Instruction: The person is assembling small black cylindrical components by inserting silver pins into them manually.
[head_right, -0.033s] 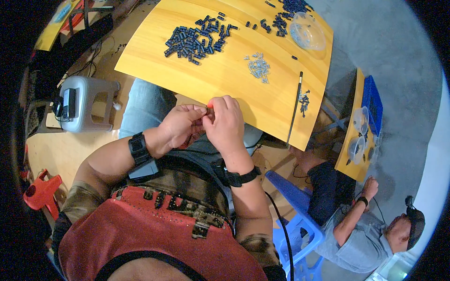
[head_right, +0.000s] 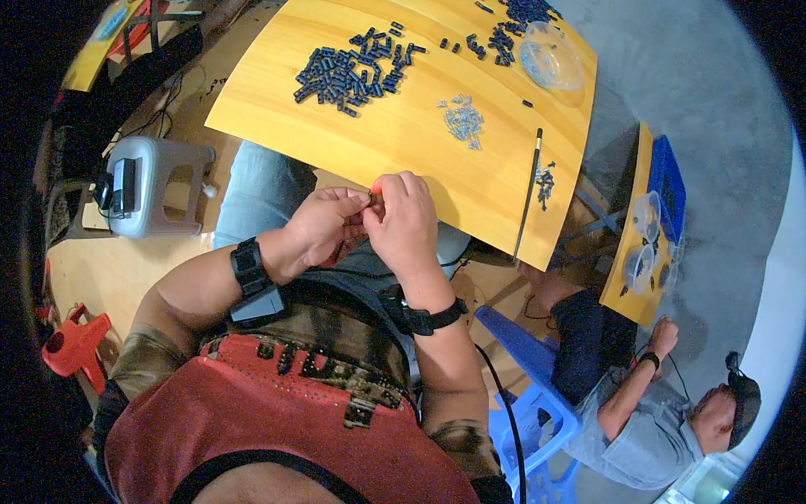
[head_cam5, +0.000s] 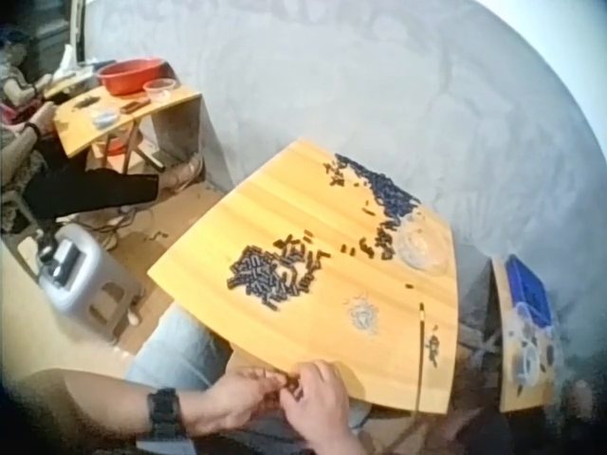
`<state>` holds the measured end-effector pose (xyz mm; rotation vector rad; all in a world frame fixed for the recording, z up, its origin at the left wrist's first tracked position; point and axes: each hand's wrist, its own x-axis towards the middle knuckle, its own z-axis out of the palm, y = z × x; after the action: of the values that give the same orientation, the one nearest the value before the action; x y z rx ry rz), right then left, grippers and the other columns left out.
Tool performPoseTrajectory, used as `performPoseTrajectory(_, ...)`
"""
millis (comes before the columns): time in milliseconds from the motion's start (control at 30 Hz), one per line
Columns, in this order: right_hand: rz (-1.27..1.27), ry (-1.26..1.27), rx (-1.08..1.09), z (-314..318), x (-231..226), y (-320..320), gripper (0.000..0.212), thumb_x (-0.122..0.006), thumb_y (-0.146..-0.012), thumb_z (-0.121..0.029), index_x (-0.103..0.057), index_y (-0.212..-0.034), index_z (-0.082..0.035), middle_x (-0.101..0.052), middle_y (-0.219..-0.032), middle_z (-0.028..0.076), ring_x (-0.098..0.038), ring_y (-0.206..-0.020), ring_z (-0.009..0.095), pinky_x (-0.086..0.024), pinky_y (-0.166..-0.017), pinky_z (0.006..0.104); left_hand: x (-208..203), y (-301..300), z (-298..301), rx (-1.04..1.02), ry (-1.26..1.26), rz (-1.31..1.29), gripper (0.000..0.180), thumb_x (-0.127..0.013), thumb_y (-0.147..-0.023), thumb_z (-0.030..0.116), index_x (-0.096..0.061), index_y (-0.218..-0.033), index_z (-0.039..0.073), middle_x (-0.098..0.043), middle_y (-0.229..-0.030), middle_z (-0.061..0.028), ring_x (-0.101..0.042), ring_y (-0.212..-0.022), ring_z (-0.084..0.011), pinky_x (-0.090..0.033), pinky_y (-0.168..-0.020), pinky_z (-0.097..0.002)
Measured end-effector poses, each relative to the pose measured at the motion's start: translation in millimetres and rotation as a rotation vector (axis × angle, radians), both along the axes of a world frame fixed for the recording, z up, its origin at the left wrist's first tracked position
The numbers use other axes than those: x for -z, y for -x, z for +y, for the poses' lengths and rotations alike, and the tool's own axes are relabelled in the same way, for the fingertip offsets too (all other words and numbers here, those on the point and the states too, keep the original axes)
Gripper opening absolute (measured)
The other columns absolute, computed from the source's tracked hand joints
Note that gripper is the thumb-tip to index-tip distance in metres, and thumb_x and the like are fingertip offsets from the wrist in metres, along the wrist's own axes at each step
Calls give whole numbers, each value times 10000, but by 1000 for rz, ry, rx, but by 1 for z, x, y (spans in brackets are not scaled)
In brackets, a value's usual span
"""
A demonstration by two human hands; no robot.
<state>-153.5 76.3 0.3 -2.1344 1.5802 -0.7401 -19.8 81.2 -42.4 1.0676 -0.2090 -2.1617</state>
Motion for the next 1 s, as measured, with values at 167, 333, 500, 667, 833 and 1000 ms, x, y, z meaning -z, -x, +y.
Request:
performPoseTrajectory(167, -20, 3, -14, -3, 0, 3, 220, -668, -614, -7, -520, -776, -28, -531, -763, 117, -531, -750, 301, -437, -662, 378, 1, 6, 3, -46, 20, 7, 157, -487, -940, 124, -592, -935, 8, -631, -878, -76, -610, -752, -157, -514, -689, -278)
performPoseTrajectory(333, -33, 15, -68, -3, -1, 4, 180, -649, -646, -17, -521, -773, -26, -535, -770, 135, -519, -776, 334, -429, -689, 412, -9, 5, 3, -72, -14, 4, 171, -490, -939, 152, -606, -911, 29, -623, -839, -60, -592, -723, -144, -487, -646, -266)
performPoseTrajectory(500, -31, 27, -106, -3, -2, 4, 163, -639, -660, -13, -519, -769, -23, -535, -766, 136, -515, -773, 330, -429, -694, 413, -7, 8, 2, -86, -6, 14, 168, -492, -939, 148, -605, -910, 27, -619, -819, -61, -594, -715, -152, -498, -653, -277)
performPoseTrajectory(667, -15, 25, -90, -4, -2, 3, 167, -638, -659, -12, -515, -773, -18, -529, -767, 139, -513, -772, 331, -427, -697, 413, -3, 8, -1, -82, 3, 32, 170, -492, -939, 145, -598, -908, 16, -617, -797, -71, -594, -671, -160, -504, -618, -273)
performPoseTrajectory(833, -19, -3, -64, -4, -2, 3, 188, -648, -652, -23, -517, -786, -20, -535, -782, 144, -518, -783, 339, -433, -695, 419, -11, 4, -2, -48, 12, -14, 170, -499, -936, 140, -594, -913, 1, -618, -792, -75, -589, -643, -151, -499, -582, -262)
performPoseTrajectory(1000, -53, -83, -16, -9, -5, 1, 241, -681, -632, -58, -533, -819, -25, -551, -810, 145, -537, -823, 340, -454, -701, 416, -9, -9, -10, 52, 29, -75, 171, -514, -933, 145, -596, -939, -5, -630, -850, -76, -590, -691, -129, -510, -628, -259)
